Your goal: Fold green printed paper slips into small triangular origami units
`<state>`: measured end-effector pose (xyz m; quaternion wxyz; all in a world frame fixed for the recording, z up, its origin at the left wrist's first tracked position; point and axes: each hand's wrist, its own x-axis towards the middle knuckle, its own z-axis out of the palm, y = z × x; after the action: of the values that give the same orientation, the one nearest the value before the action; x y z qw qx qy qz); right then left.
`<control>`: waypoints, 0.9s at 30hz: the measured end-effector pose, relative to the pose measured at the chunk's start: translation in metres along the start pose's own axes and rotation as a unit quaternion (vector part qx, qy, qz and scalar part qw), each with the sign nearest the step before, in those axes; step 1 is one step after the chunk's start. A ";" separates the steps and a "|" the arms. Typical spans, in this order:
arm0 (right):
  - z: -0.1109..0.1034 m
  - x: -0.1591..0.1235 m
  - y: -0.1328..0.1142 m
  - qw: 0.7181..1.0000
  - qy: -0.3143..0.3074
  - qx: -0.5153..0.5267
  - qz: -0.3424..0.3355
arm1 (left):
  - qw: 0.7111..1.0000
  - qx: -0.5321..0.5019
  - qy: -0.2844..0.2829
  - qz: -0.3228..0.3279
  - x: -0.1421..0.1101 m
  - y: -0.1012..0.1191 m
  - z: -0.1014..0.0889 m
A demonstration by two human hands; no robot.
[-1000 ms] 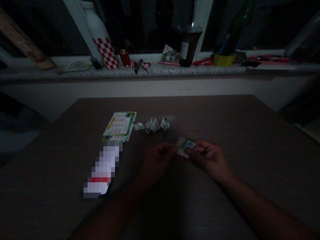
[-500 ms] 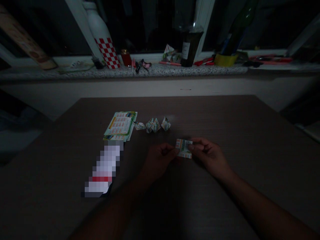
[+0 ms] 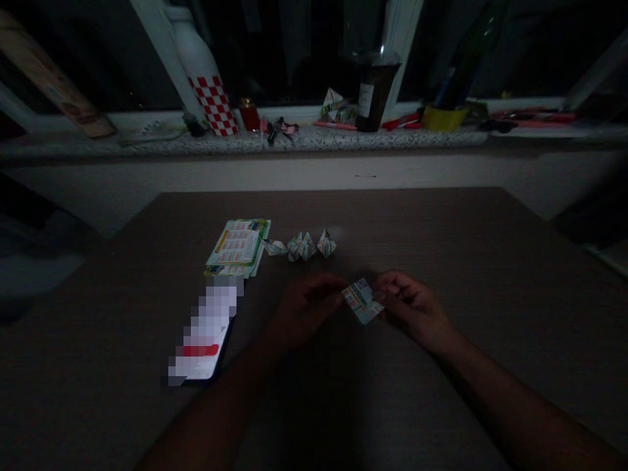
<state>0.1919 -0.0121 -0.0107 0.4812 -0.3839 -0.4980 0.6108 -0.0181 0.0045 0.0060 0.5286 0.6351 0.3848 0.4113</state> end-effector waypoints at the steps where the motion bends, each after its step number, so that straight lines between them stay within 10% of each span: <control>1: -0.001 0.000 0.001 1.000 -0.003 0.007 -0.001 | 1.000 0.019 -0.013 0.008 0.000 0.001 -0.001; 27: 0.004 -0.009 -0.006 0.983 0.035 -0.126 -0.130 | 0.998 -0.066 0.022 -0.009 -0.004 0.003 0.004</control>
<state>0.1921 -0.0218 -0.0037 0.5210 -0.3949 -0.5997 0.4615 -0.0157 -0.0008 0.0079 0.5645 0.5859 0.3742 0.4450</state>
